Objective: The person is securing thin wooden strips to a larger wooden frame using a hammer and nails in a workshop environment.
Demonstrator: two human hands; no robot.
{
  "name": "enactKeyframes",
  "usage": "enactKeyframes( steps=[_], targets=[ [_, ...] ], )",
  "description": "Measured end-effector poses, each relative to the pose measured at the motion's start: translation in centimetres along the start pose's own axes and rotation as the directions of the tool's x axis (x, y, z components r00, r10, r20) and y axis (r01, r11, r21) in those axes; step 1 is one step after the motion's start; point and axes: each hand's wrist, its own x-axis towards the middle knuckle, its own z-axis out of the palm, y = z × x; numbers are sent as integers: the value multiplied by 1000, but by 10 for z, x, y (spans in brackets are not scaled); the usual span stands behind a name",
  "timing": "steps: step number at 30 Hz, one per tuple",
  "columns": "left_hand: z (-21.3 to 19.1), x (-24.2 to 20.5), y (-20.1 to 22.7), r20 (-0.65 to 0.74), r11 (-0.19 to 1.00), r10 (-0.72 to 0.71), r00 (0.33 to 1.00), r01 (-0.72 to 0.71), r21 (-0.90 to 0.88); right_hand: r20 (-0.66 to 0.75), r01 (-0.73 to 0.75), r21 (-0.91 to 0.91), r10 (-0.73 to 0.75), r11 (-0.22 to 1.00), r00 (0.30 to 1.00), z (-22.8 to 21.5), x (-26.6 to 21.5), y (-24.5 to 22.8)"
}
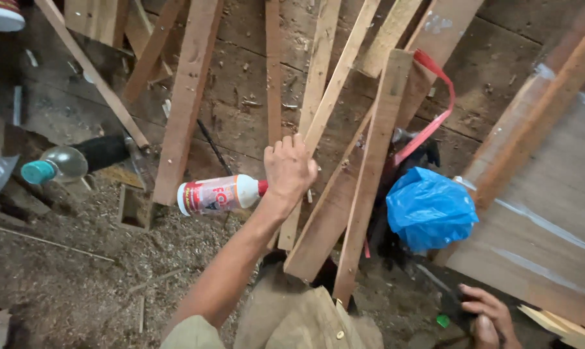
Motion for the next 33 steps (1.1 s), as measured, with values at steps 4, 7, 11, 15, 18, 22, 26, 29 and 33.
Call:
enactKeyframes(
  steps=[4, 7, 11, 15, 18, 22, 26, 29, 33],
  targets=[
    [-141, -4, 28, 674, 560, -179, 716, 638, -528, 116, -203, -13, 203, 979, 972, -20, -38, -21],
    [-152, -47, 19, 709, 234, -101, 698, 709, -665, 81, -921, 216, 935, 323, 347, 5, 0, -132],
    [-139, -115, -27, 504, 474, -86, 859, 480, -738, 147, -904, -19, 896, 427, 419, -8, 6, -103],
    [-213, -151, -38, 686, 436, -9, 727, 621, -652, 205, -821, 233, 799, 521, 565, -10, -11, -94],
    [-213, -208, -51, 696, 619, -44, 716, 567, -544, 166, -831, 54, 816, 553, 554, -3, -54, -87],
    [-191, -293, -72, 591, 666, -136, 795, 515, -539, 131, -744, 249, 740, 620, 660, 45, -91, -99],
    [-206, -352, -86, 491, 598, -256, 833, 536, -596, 102, -613, 514, 666, 601, 739, 114, -118, -100],
    [-210, -380, -106, 537, 527, -306, 786, 610, -592, 175, -539, 678, 603, 499, 778, 163, -89, -113],
    [-191, -410, -132, 609, 408, -226, 760, 641, -650, 262, -436, 855, 493, 280, 830, 203, -62, -156]
  ],
)
